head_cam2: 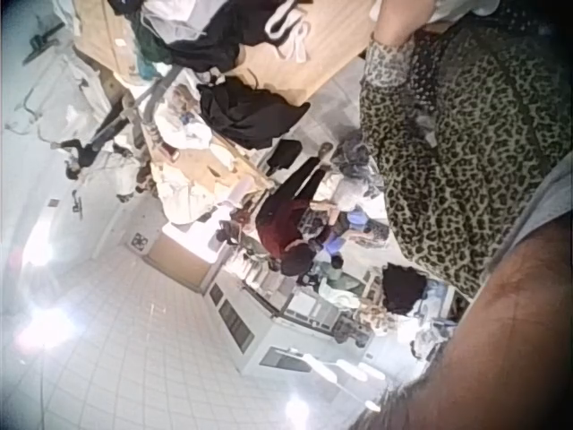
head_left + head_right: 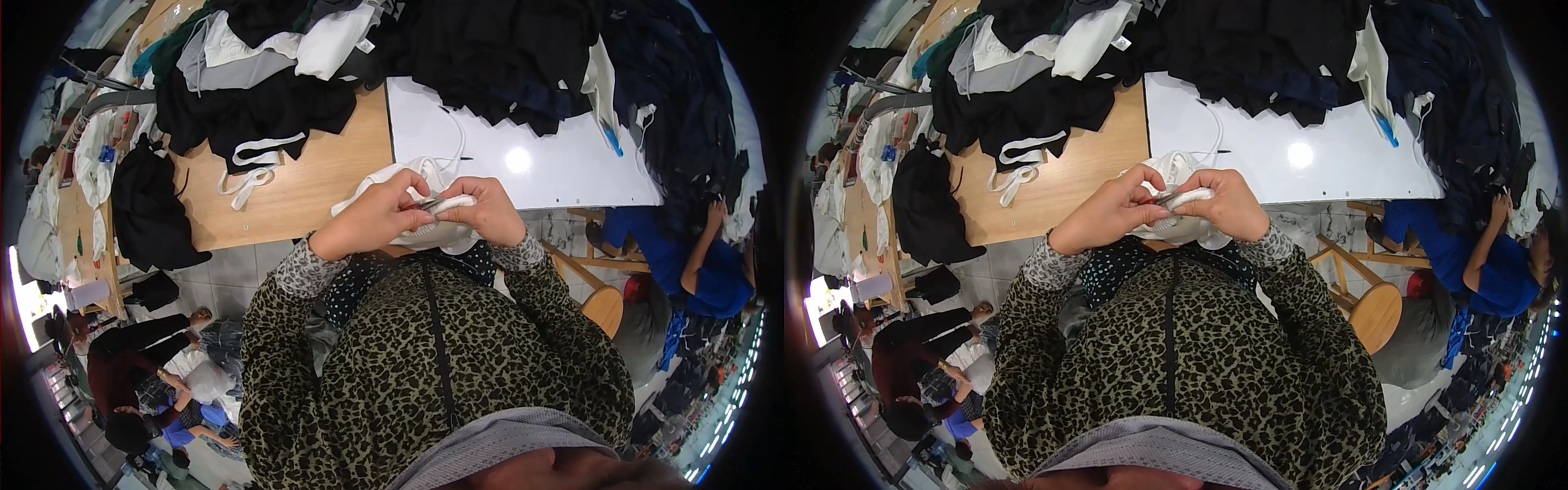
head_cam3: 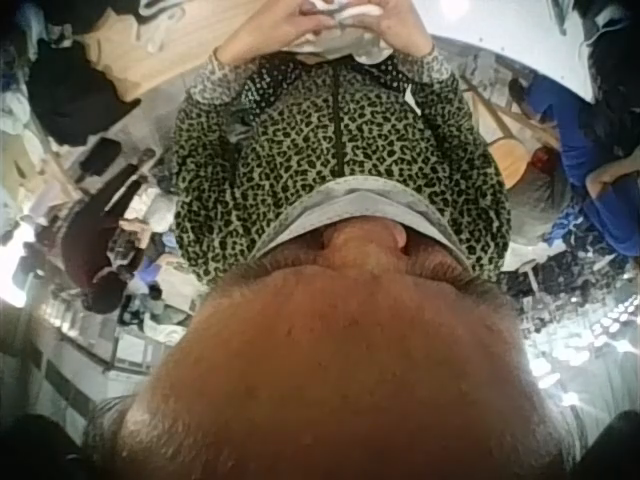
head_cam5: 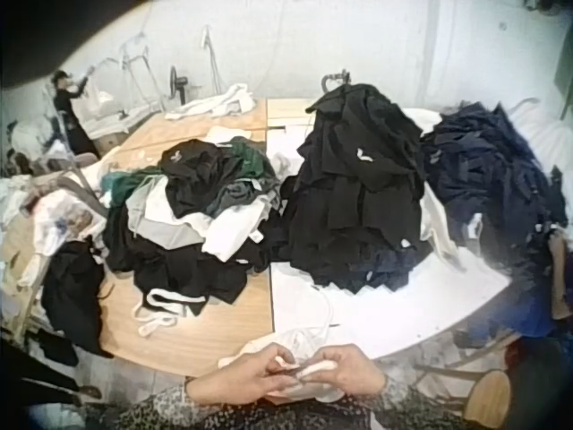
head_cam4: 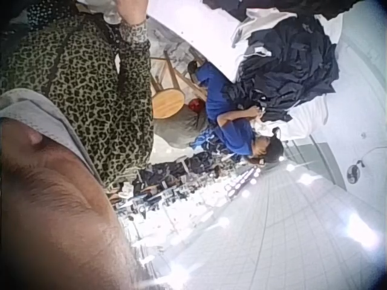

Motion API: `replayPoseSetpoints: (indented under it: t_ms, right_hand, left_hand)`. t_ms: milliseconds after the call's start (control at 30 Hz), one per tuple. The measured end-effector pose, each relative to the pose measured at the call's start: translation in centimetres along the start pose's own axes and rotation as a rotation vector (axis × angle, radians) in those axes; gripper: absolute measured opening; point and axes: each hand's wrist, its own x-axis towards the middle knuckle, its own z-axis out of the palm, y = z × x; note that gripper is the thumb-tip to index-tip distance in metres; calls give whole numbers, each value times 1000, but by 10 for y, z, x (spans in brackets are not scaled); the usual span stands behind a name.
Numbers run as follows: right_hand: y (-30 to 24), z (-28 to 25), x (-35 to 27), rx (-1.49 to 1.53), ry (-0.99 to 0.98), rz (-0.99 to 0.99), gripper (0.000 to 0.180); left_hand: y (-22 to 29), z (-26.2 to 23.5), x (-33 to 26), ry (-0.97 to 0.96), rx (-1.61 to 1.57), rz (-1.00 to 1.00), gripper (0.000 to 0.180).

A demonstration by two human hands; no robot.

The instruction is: Trimming loose threads from white fabric garments using small snips in a factory setting.

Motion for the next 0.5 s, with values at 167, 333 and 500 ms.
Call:
replayPoseSetpoints:
  t_ms: [167,333,500]
  right_hand:
    - [0,-2,1,-44,-10,-14,18]
    - [-4,-1,0,-60,-9,-19,19]
    - [2,-2,3,88,7,15,20]
  left_hand:
    - [5,-6,2,-35,-32,-30,28]
    - [10,-6,3,-60,41,-43,28]
    - [5,-5,-2,121,-204,105,35]
